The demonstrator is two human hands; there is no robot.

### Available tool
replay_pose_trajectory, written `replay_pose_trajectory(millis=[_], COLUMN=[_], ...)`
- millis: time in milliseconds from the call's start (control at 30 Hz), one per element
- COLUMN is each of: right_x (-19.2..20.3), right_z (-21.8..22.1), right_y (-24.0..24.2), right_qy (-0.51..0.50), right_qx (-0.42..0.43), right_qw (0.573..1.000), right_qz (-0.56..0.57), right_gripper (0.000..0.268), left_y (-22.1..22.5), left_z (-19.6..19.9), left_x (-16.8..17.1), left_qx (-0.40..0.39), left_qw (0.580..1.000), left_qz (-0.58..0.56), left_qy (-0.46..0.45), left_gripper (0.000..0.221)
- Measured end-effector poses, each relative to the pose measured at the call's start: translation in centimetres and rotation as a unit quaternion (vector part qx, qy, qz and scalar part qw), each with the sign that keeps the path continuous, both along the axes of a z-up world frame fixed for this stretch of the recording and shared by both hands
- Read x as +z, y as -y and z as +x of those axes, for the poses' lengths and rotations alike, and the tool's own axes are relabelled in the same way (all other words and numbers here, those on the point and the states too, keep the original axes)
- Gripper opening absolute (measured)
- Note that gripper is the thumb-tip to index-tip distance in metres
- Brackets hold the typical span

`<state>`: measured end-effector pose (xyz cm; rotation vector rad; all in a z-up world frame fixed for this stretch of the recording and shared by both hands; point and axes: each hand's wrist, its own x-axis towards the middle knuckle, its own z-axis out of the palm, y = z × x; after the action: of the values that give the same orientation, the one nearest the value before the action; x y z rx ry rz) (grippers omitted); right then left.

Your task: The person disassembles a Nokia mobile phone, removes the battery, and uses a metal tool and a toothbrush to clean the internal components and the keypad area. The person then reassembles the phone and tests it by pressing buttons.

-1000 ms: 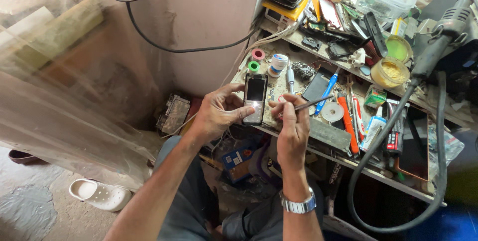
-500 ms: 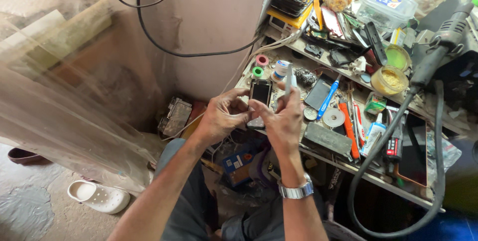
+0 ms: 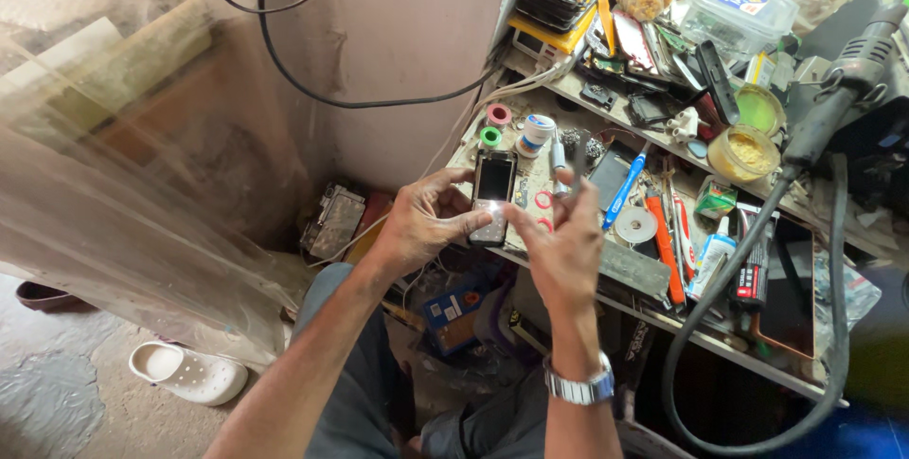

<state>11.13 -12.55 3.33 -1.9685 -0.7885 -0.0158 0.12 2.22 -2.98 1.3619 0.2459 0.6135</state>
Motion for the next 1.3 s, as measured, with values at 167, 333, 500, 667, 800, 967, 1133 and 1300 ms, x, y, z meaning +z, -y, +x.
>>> replay_pose_trajectory(millis=[167, 333, 500, 667, 800, 967, 1133, 1300], right_x=[-1.9, -3.0, -3.7, -4.0, -4.0, -4.0, -4.0, -4.0], right_z=[0.1, 0.4, -0.3, -0.5, -0.4, -0.6, -0.7, -0.7], right_y=[1.7, 0.8, 0.4, 0.5, 0.7, 0.8, 0.9, 0.9], right_qy=[0.04, 0.077, 0.322, 0.262, 0.255, 0.247, 0.246, 0.245], right_qx=[-0.048, -0.037, -0.039, -0.046, -0.039, -0.031, -0.031, -0.03], right_qw=[0.998, 0.996, 0.944, 0.962, 0.964, 0.966, 0.967, 0.967], right_qz=[0.01, -0.022, 0.055, 0.065, 0.061, 0.065, 0.058, 0.057], right_gripper=[0.032, 0.018, 0.015, 0.013, 0.014, 0.014, 0.016, 0.016], left_y=[0.2, 0.3, 0.3, 0.3, 0.4, 0.4, 0.4, 0.4], left_z=[0.3, 0.4, 0.5, 0.6, 0.6, 0.4, 0.3, 0.3], left_x=[0.3, 0.7, 0.8, 0.8, 1.0, 1.3, 1.5, 1.5], left_qx=[0.014, 0.006, 0.005, -0.001, -0.004, -0.005, -0.006, -0.009], left_qw=[1.0, 1.0, 1.0, 0.999, 0.999, 0.999, 0.999, 0.999], left_qz=[0.006, -0.019, -0.021, -0.041, -0.047, -0.043, -0.041, -0.044], left_qy=[0.002, 0.002, -0.004, 0.006, -0.001, 0.005, -0.004, 0.004], left_gripper=[0.057, 0.055, 0.053, 0.052, 0.05, 0.05, 0.052, 0.052])
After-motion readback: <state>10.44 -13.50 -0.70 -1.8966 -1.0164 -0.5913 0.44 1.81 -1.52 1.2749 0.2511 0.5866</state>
